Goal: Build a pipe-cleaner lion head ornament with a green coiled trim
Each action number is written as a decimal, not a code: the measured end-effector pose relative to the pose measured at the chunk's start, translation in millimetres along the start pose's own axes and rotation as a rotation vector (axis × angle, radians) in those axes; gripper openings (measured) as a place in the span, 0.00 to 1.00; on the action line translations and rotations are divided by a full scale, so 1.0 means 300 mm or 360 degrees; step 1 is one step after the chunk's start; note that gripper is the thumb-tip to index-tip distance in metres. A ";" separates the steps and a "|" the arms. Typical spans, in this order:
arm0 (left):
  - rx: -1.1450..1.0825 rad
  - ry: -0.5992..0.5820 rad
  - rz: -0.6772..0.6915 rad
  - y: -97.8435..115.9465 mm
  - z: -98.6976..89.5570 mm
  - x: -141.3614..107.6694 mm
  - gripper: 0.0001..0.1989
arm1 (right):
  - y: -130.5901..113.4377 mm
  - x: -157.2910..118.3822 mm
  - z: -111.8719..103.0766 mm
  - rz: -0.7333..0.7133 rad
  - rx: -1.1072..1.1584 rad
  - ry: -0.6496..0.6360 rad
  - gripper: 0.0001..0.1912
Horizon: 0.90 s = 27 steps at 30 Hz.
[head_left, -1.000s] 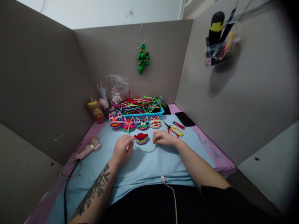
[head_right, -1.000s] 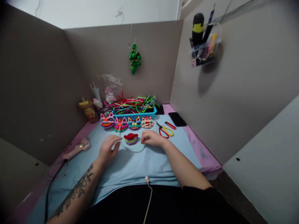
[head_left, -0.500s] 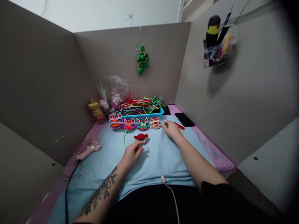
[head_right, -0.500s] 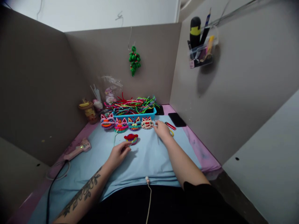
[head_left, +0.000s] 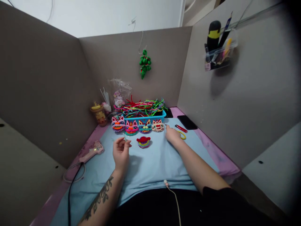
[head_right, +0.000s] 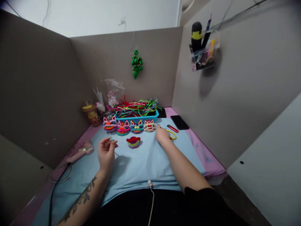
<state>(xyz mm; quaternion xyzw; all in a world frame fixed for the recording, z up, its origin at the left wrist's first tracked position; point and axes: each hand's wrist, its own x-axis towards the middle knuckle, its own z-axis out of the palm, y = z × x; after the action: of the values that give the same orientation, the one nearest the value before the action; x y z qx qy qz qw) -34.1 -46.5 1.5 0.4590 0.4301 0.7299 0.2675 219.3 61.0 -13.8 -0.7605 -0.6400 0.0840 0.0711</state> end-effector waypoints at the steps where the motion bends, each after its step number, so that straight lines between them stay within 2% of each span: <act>1: 0.0002 0.0082 0.0063 0.014 0.000 0.006 0.17 | 0.001 -0.003 -0.004 0.0019 0.0004 -0.0032 0.23; 3: 0.0015 0.0144 0.0127 0.052 0.004 0.029 0.17 | 0.017 -0.006 -0.012 0.0065 0.0057 -0.0046 0.21; 4: 0.0028 0.0109 0.0129 0.072 0.010 0.045 0.19 | 0.032 -0.006 -0.019 0.0106 0.0116 -0.0014 0.19; 6: 0.0057 -0.0058 0.0106 0.104 0.026 0.085 0.22 | 0.066 -0.005 -0.042 0.0190 0.0337 0.0123 0.17; 8: 0.0131 -0.0287 0.0062 0.109 0.048 0.129 0.24 | 0.088 -0.009 -0.079 0.0175 0.0727 0.0290 0.16; 10: 0.0215 -0.0465 0.0004 0.083 0.070 0.166 0.24 | 0.073 -0.025 -0.122 -0.0019 0.1209 0.0343 0.16; 12: 0.0267 -0.0637 -0.0083 0.035 0.087 0.186 0.25 | 0.015 -0.055 -0.158 -0.0366 0.1562 0.0330 0.14; 14: 0.0327 -0.0707 -0.0136 -0.017 0.096 0.190 0.25 | -0.074 -0.095 -0.170 -0.0717 0.1563 0.0424 0.12; 16: 0.0344 -0.0698 -0.0190 -0.061 0.095 0.183 0.23 | -0.166 -0.134 -0.154 -0.1025 0.1380 0.0565 0.09; 19: 0.0296 -0.0699 -0.0274 -0.097 0.084 0.169 0.24 | -0.255 -0.174 -0.090 -0.1208 0.1309 0.0625 0.08; 23: 0.0274 -0.0761 -0.0343 -0.105 0.077 0.154 0.21 | -0.261 -0.192 -0.013 -0.1269 0.1376 0.0743 0.07; 27: 0.0283 -0.0877 -0.0316 -0.104 0.080 0.136 0.15 | -0.229 -0.196 0.007 -0.1452 0.1393 0.0750 0.11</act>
<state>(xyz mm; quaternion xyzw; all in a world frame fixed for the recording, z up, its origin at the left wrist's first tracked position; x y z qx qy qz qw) -30.3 10.0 -2.7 0.6171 0.4463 0.5076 0.4029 142.9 14.9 1.0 -0.3131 -0.7715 0.1290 0.5386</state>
